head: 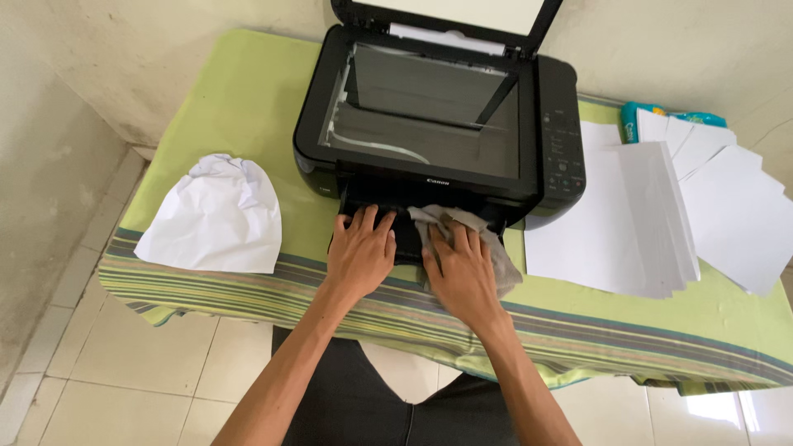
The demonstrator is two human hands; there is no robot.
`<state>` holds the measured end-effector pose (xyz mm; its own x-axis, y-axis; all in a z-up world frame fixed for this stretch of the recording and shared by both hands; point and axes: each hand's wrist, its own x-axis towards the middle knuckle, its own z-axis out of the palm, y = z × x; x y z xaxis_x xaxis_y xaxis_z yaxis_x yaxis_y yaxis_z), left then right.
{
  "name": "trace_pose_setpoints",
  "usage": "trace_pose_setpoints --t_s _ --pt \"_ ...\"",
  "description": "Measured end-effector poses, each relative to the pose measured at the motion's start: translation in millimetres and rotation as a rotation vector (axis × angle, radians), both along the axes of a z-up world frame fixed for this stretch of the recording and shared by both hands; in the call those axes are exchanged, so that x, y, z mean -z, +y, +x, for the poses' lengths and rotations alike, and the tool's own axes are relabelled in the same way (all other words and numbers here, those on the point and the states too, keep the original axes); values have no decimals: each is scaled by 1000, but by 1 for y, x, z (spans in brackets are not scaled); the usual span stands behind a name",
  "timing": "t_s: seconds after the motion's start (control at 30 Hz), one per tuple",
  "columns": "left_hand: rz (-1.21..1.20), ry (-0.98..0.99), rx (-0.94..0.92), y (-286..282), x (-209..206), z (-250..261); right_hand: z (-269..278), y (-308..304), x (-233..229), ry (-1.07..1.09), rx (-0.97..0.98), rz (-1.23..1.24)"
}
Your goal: The person wipes the front output tray, the glass scanning surface, and the internal carriage area of a Canon printer using a gray cloth. They remove a white paper from inside the printer and place it on the table, then continue wiping the internal components.
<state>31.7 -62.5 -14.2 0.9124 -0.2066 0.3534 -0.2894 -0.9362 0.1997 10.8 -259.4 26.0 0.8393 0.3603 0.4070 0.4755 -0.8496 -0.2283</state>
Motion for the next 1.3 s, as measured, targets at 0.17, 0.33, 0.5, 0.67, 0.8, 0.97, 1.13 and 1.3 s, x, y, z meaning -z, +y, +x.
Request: trace_pose_setpoints --t_s 0.17,0.33,0.5,0.67,0.8,0.97,1.13,1.3 --pt "10 -33 10 3 -1 0 17 18 -8 129 103 -30" --pt "10 -11 9 1 -2 2 24 11 -11 204 52 39" --pt "0 -15 10 1 -1 2 23 4 -7 142 10 82" --pt "24 -11 7 0 -1 2 26 7 -9 212 69 66" --pt "30 22 9 1 -3 2 20 1 -16 223 6 81" --pt "-4 -49 15 1 -1 0 7 0 -11 100 28 112" --pt "-2 -45 17 1 -1 0 15 23 -4 41 106 -60" --pt "-27 -52 23 3 -3 -1 21 38 -5 179 151 -162"
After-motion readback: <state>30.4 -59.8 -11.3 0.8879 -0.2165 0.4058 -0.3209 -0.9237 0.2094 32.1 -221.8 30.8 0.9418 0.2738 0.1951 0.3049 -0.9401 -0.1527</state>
